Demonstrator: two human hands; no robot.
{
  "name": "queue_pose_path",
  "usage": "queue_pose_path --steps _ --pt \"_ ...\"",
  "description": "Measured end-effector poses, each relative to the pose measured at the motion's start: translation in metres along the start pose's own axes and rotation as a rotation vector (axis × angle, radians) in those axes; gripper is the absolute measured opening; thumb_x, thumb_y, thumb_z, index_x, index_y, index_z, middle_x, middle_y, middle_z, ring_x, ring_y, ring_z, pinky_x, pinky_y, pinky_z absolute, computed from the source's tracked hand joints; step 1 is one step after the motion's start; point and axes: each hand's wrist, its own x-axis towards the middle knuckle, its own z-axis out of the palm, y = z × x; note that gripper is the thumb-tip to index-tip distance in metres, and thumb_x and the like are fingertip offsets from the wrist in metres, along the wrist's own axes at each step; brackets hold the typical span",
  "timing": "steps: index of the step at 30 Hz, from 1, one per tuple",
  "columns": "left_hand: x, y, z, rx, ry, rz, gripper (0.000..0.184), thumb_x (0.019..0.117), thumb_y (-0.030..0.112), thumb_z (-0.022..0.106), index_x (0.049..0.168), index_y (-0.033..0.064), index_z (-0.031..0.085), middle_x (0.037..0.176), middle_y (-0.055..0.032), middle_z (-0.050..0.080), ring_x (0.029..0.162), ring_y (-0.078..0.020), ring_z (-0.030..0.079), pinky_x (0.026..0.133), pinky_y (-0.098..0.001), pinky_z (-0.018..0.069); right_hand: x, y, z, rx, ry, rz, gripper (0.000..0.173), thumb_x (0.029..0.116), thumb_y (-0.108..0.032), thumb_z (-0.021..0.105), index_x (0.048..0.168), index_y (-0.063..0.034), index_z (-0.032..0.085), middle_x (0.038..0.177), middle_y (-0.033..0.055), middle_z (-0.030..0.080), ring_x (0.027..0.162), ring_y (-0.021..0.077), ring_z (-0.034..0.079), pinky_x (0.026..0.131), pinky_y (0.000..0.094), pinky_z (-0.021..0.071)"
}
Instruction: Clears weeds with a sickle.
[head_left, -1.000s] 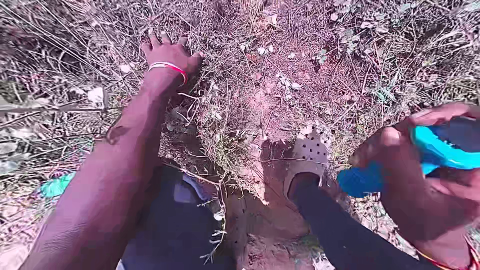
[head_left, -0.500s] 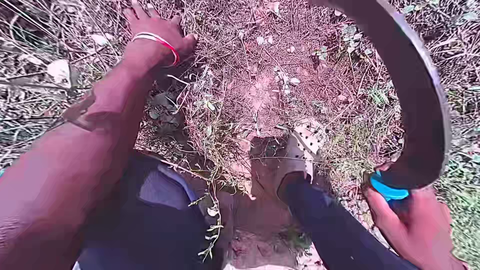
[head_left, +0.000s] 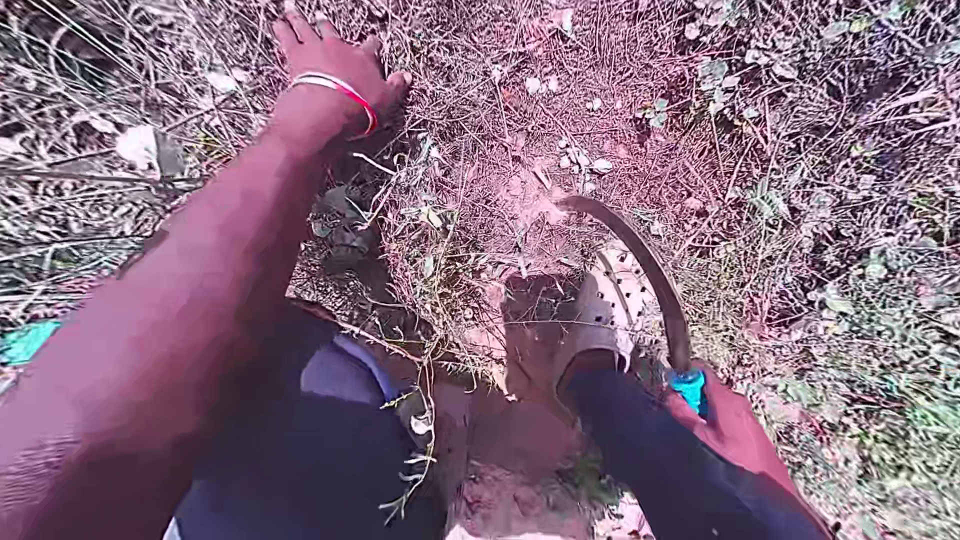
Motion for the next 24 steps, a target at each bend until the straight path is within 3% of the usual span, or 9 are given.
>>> queue_pose_path --steps 2,4,6,8,10,14,17,20,24 --pt "0.006 0.0 0.003 -0.021 -0.019 0.009 0.069 0.1072 0.053 0.041 0.15 -0.0003 0.048 0.144 -0.0459 0.044 0.14 -0.0652 0.035 0.108 -0.0835 0.0233 -0.01 0.001 -0.012 -0.062 0.209 -0.142 0.041 0.088 -0.022 0.055 0.111 0.011 0.061 0.066 0.0168 0.062 0.055 0.0262 0.061 0.051 0.0431 0.0472" --pt "0.005 0.002 0.004 -0.061 -0.022 0.028 0.062 0.1082 0.048 0.044 0.135 -0.0061 0.058 0.128 -0.0446 0.057 0.127 -0.0633 0.05 0.098 -0.083 0.0329 -0.01 0.0 -0.028 -0.033 0.42 -0.303 0.039 0.0936 -0.027 0.054 0.11 0.0082 0.058 0.07 0.0109 0.062 0.056 0.0075 0.058 0.051 0.0247 0.0469" --pt "0.009 0.004 0.001 -0.032 -0.013 0.007 0.065 0.1071 0.051 0.045 0.14 -0.0042 0.056 0.133 -0.0451 0.054 0.133 -0.0633 0.045 0.104 -0.0833 0.0275 0.0 -0.011 -0.041 0.204 0.586 -0.439 0.032 0.0955 -0.023 0.059 0.112 0.005 0.055 0.08 0.0043 0.064 0.069 -0.0023 0.06 0.063 0.0169 0.0515" --pt "0.003 0.008 -0.003 -0.007 0.022 -0.002 0.067 0.1053 0.051 0.048 0.146 -0.003 0.051 0.141 -0.0461 0.046 0.14 -0.0643 0.036 0.109 -0.0831 0.0212 0.012 -0.029 -0.046 0.489 0.654 -0.529 0.018 0.094 -0.017 0.063 0.111 -0.0141 0.056 0.086 -0.0139 0.064 0.074 -0.0057 0.063 0.064 0.0157 0.0567" --pt "-0.013 0.024 -0.013 -0.045 0.123 0.08 0.061 0.1011 0.032 0.062 0.147 -0.0044 0.048 0.144 -0.0452 0.044 0.141 -0.065 0.033 0.11 -0.0828 0.0198 0.018 -0.04 -0.04 0.657 0.65 -0.52 0.02 0.0922 -0.013 0.064 0.108 -0.0217 0.056 0.085 -0.0201 0.065 0.072 -0.0042 0.064 0.063 0.0176 0.0577" --pt "-0.037 0.076 -0.013 -0.134 0.315 0.6 0.061 0.0925 -0.002 0.061 0.151 -0.0053 0.044 0.154 -0.0333 0.044 0.146 -0.0529 0.036 0.12 -0.0685 0.0206 0.021 -0.037 -0.013 0.705 0.486 -0.242 0.016 0.0901 -0.01 0.059 0.105 -0.0066 0.054 0.076 -0.0163 0.061 0.062 -0.0073 0.061 0.058 0.0148 0.0554" --pt "-0.047 0.126 0.015 -0.091 0.071 0.873 0.057 0.0921 0.003 0.069 0.146 -0.0058 0.051 0.148 -0.0292 0.052 0.141 -0.0473 0.046 0.118 -0.0616 0.0308 0.028 -0.027 0.013 0.713 0.347 -0.003 0.021 0.0866 -0.013 0.058 0.106 -0.0056 0.058 0.07 -0.0136 0.058 0.056 -0.0071 0.056 0.052 0.0134 0.0499" --pt "-0.055 0.154 0.055 -0.01 -0.222 0.808 0.065 0.097 0.023 0.071 0.152 -0.001 0.045 0.153 -0.029 0.047 0.137 -0.0494 0.05 0.112 -0.0663 0.0364 0.024 -0.016 0.034 0.693 0.312 0.061 0.027 0.0856 -0.011 0.059 0.109 0.0017 0.059 0.073 -0.0107 0.055 0.06 -0.0103 0.052 0.057 0.0105 0.045" --pt "-0.065 0.168 0.075 -0.233 -0.324 0.633 0.086 0.0906 0.016 0.079 0.16 0.0019 0.03 0.15 -0.0361 0.043 0.137 -0.0558 0.044 0.109 -0.0668 0.0407 0.022 -0.013 0.039 0.717 0.321 0.111 0.025 0.0847 -0.013 0.061 0.107 -0.0012 0.061 0.071 -0.0096 0.058 0.059 -0.0073 0.055 0.055 0.014 0.0471"
